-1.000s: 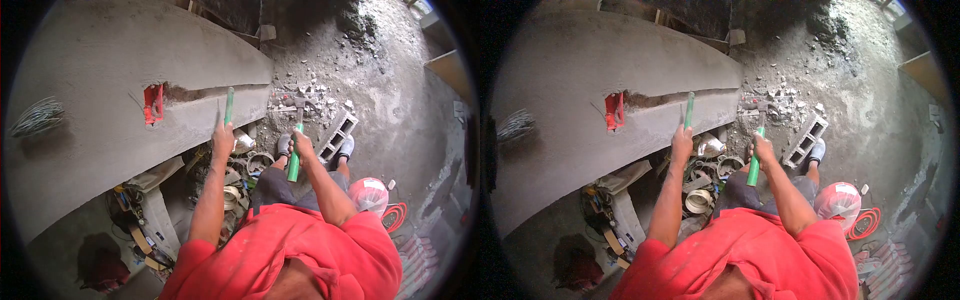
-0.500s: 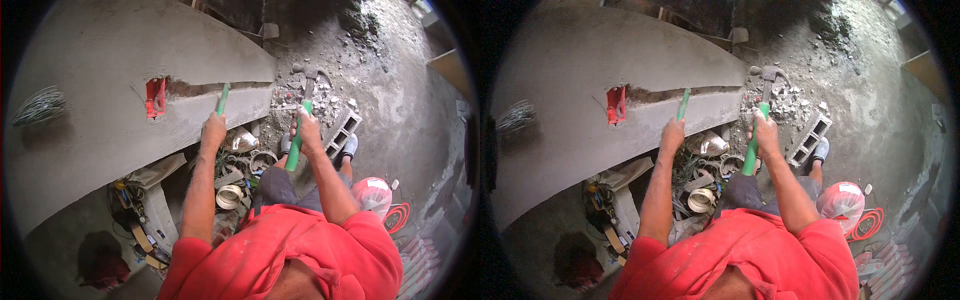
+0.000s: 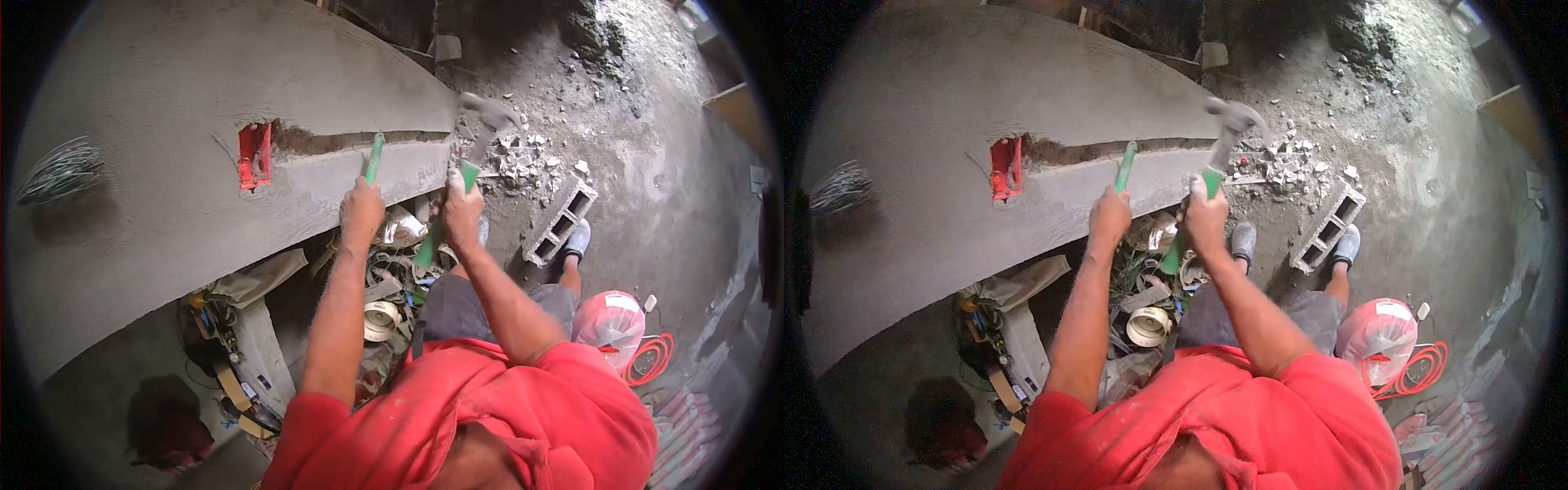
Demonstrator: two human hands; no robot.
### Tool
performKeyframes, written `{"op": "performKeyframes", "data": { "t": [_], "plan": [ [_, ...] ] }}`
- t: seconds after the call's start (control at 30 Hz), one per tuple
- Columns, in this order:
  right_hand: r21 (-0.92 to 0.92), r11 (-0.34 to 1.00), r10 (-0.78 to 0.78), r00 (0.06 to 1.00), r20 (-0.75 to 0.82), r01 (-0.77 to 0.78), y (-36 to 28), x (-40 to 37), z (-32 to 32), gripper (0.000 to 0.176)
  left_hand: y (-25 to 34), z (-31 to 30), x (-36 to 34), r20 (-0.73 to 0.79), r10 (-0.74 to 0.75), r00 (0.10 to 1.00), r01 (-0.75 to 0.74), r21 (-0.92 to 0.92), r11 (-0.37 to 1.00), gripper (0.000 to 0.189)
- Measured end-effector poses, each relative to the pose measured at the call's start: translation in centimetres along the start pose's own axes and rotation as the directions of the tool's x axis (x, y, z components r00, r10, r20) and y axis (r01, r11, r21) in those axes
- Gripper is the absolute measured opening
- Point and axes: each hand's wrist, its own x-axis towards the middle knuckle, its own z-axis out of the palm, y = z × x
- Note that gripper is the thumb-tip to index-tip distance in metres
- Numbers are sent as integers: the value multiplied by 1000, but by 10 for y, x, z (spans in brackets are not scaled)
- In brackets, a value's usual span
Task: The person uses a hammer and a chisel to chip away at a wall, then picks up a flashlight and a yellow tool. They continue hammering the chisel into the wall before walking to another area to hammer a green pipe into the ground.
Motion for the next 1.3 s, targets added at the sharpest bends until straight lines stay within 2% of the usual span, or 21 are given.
{"op": "performKeyframes", "data": {
  "t": [0.07, 0.1, 0.17, 0.23, 0.27, 0.33, 0.43, 0.47, 0.5, 0.57, 0.73, 0.8, 0.83, 0.87, 0.9, 0.93, 0.97, 1.0, 1.07, 1.13, 1.3],
  "plan": [
    [195, 981, 18, 988, -152, 12, 43, -1, 15, 33, 4, 1, 3, -7, -30, 1000, 30, -5, 1000, 32],
    [-94, 992, -94, 991, -94, 85, 81, 4, 21, 35, 6, 2, 5, -3, -30, 1000, 30, 7, 1000, 31],
    [-429, 903, 104, 978, 179, -17, 112, 39, 7, 38, 9, 4, -3, 12, -22, 1000, 22, 31, 999, 31],
    [-372, 911, 274, 934, 227, -177, 84, 53, -17, 33, 16, -3, 1, 26, -57, 998, 56, 36, 998, 31],
    [-361, 926, 191, 963, 192, -112, 41, 31, -21, 33, 17, -4, 2, 23, -53, 998, 52, 37, 998, 31],
    [53, 994, 99, 995, -14, -98, 3, 8, -26, 32, 16, 1, 1, 18, -59, 998, 59, 31, 998, 31],
    [531, 846, 34, 990, -138, 45, 62, 16, 3, 31, 12, 3, 3, 12, -40, 999, 40, 9, 999, 32],
    [-71, 976, -211, 977, -33, 208, 104, 19, 7, 30, 9, 5, 1, 19, -49, 999, 49, 16, 999, 32],
    [-386, 896, -134, 961, 241, 221, 98, 26, 8, 34, 9, 5, 4, 23, -48, 999, 47, 19, 999, 32],
    [-374, 915, 221, 964, 146, -153, 73, 36, 0, 38, 13, 6, 6, 17, -31, 999, 31, 18, 999, 33],
    [-75, 979, 194, 980, 40, -190, 19, 16, -31, 37, 9, 7, 8, 16, -27, 1000, 26, 11, 1000, 33],
    [464, 886, 46, 989, -139, 24, 20, 12, -19, 28, 8, 8, 10, 19, -31, 999, 31, 2, 1000, 33],
    [456, 887, 23, 981, -193, 69, 56, 23, -2, 29, 7, 8, 9, 19, -32, 999, 32, -2, 999, 32],
    [-57, 960, -272, 962, 23, 273, 121, 43, -1, 32, 4, 10, 4, 30, -45, 999, 45, 5, 999, 32],
    [-475, 700, -403, 845, 352, 532, 163, 57, -3, 34, 5, 9, 5, 40, -49, 998, 49, 11, 999, 32],
    [-474, 697, -414, 842, 347, 538, 144, 57, -5, 34, 9, 6, 10, 38, -41, 998, 41, 11, 999, 31],
    [-454, 875, -32, 955, 293, 169, 110, 49, -8, 32, 7, 8, 11, 38, -33, 999, 33, 13, 999, 31],
    [-411, 883, 355, 897, 264, -228, 84, 47, -8, 32, 1, 13, 18, 70, -74, 995, 79, -66, 995, 30],
    [-336, 915, 309, 924, 227, -224, 79, 32, -18, 32, -7, 11, 20, 116, -110, 987, 126, -146, 981, 30],
    [-233, 955, 220, 965, 140, -184, 96, 34, -33, 31, -12, 6, 16, 484, -162, 860, 477, -649, 592, 29],
    [61, 921, 383, 923, 41, -385, 79, 53, -72, 34, 19, 63, 18, 326, -293, 899, 433, -550, 715, 29]
  ]
}}
